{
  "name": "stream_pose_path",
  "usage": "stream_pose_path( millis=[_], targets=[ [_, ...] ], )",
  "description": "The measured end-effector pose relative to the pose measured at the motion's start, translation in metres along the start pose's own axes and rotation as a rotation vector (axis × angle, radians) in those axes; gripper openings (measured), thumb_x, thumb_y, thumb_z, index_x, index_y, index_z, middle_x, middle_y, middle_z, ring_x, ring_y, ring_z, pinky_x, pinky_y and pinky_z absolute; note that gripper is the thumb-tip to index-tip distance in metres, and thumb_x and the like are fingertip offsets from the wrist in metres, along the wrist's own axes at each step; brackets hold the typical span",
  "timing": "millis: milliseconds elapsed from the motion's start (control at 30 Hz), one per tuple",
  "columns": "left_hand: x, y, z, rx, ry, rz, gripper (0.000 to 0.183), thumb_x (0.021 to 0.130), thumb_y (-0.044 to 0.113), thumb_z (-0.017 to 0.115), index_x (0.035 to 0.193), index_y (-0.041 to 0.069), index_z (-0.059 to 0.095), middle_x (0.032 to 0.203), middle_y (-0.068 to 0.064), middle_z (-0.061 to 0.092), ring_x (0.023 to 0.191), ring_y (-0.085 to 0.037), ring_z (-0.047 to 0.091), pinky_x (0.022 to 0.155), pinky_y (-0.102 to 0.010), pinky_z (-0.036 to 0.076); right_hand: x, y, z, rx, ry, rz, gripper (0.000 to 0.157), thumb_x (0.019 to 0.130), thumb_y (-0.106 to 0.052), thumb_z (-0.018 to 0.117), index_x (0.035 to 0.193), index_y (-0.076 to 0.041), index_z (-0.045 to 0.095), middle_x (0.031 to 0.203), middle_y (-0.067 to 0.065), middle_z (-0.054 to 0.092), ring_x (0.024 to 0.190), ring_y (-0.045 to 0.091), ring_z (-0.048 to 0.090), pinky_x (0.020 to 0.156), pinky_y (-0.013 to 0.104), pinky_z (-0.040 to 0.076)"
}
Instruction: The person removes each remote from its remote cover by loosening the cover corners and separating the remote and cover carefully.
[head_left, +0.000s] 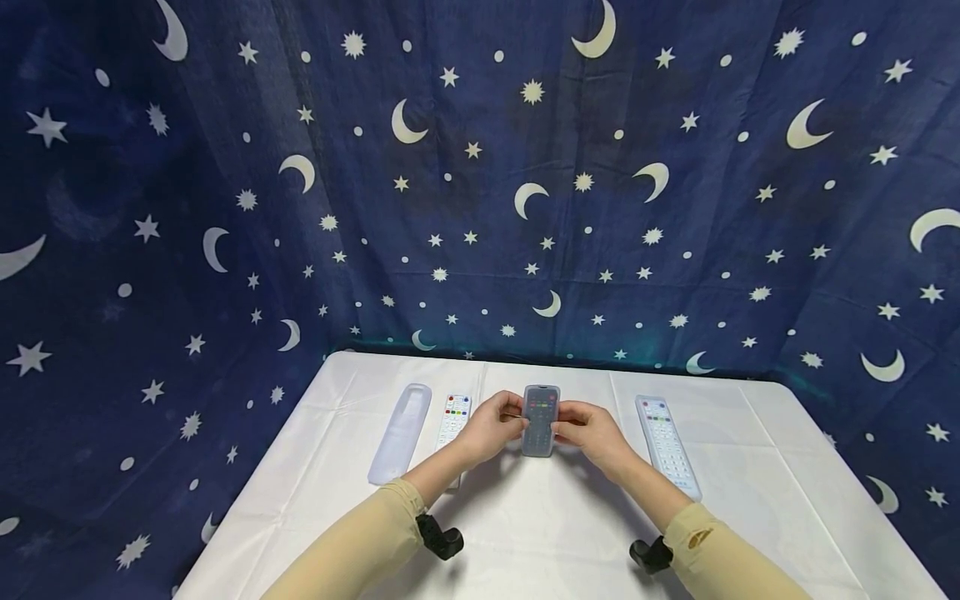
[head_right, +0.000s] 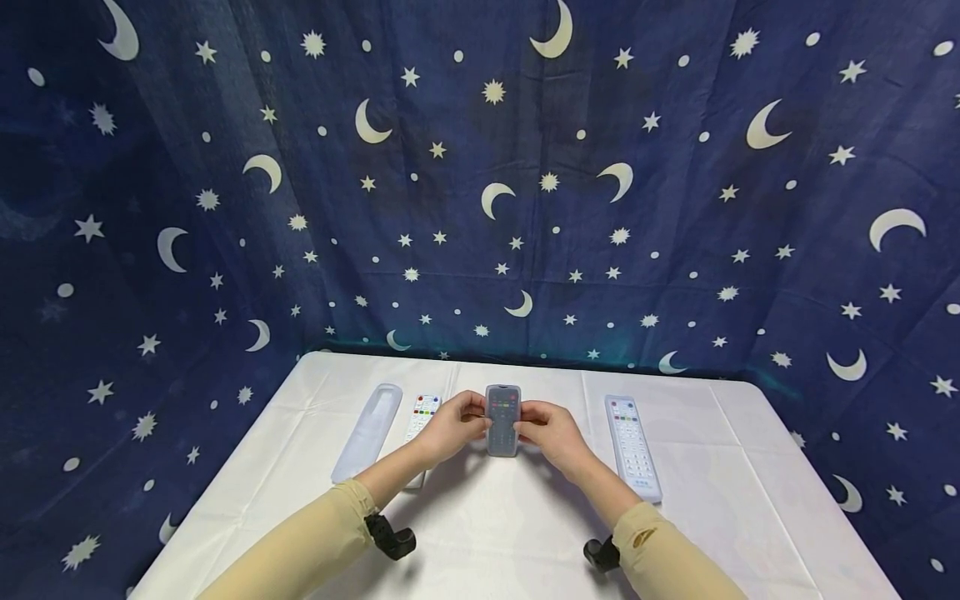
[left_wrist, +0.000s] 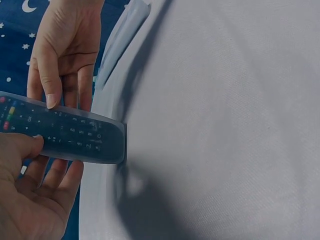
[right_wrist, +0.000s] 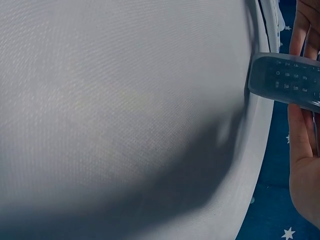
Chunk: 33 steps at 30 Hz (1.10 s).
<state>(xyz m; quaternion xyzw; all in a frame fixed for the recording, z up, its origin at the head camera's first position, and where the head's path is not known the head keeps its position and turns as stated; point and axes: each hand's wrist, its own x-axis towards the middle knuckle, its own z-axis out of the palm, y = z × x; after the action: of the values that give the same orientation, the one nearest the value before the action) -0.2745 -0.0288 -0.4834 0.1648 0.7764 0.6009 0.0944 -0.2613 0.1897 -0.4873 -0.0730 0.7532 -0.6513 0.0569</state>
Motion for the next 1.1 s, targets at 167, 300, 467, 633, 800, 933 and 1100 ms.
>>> stream_pose_path(
  millis=[167,300,467,633,800,933,1100],
  targets=[
    [0.000,0.000,-0.001,-0.024,-0.005,-0.029,0.022,0.098,0.005,0.064,0.120,0.004,0.060,0.107,-0.005,0.066,0.097,-0.017,0.064,0.084,-0.033,0.058,-0.002,0.000,-0.001,0.000,-0.006,0.001,0.031,0.097,0.000,0.067,0.127,0.009,0.065,0.115,0.018,0.070,0.108,0.029,0.068,0.093,0.045,0.057],
    [-0.001,0.004,-0.003,-0.119,-0.005,-0.105,0.026,0.096,0.007,0.061,0.121,0.000,0.062,0.112,-0.009,0.066,0.104,-0.023,0.066,0.089,-0.039,0.058,-0.003,0.001,-0.001,0.007,-0.013,-0.001,0.032,0.096,0.000,0.067,0.126,0.009,0.064,0.114,0.018,0.070,0.108,0.029,0.068,0.093,0.046,0.057],
    [-0.004,0.011,-0.008,-0.192,0.020,-0.268,0.031,0.100,0.020,0.060,0.120,-0.004,0.062,0.111,-0.016,0.068,0.097,-0.026,0.070,0.085,-0.042,0.060,-0.005,0.002,-0.002,0.011,-0.012,0.002,0.032,0.095,0.001,0.068,0.125,0.009,0.065,0.113,0.018,0.071,0.106,0.029,0.068,0.092,0.045,0.057],
    [-0.008,0.011,-0.007,-0.305,-0.031,-0.429,0.045,0.102,0.030,0.061,0.128,-0.007,0.055,0.103,-0.022,0.071,0.077,-0.020,0.072,0.073,-0.037,0.062,-0.007,0.004,-0.003,0.004,-0.021,-0.009,0.031,0.093,0.002,0.068,0.123,0.009,0.066,0.111,0.017,0.071,0.102,0.024,0.069,0.090,0.042,0.058],
    [-0.012,0.008,-0.004,-0.478,-0.075,-0.526,0.058,0.104,0.035,0.058,0.138,-0.010,0.047,0.113,-0.028,0.069,0.083,-0.026,0.075,0.076,-0.037,0.062,-0.010,0.003,-0.003,0.000,-0.062,-0.036,0.032,0.092,0.002,0.070,0.122,0.011,0.065,0.112,0.020,0.071,0.101,0.024,0.068,0.089,0.040,0.059],
    [-0.014,0.007,-0.002,-0.600,-0.070,-0.580,0.057,0.104,0.033,0.060,0.137,-0.011,0.047,0.117,-0.029,0.068,0.087,-0.030,0.075,0.080,-0.036,0.061,-0.014,0.001,-0.003,-0.014,-0.090,-0.050,0.032,0.091,0.001,0.072,0.120,0.012,0.066,0.112,0.023,0.070,0.100,0.024,0.067,0.088,0.036,0.058],
    [-0.015,0.005,-0.001,-0.734,-0.077,-0.613,0.040,0.102,0.018,0.063,0.129,-0.010,0.054,0.105,-0.023,0.069,0.082,-0.025,0.074,0.081,-0.032,0.060,-0.018,0.002,-0.003,-0.050,-0.096,-0.062,0.029,0.089,0.000,0.073,0.115,0.012,0.068,0.109,0.022,0.072,0.095,0.019,0.066,0.084,0.028,0.056]
  ],
)
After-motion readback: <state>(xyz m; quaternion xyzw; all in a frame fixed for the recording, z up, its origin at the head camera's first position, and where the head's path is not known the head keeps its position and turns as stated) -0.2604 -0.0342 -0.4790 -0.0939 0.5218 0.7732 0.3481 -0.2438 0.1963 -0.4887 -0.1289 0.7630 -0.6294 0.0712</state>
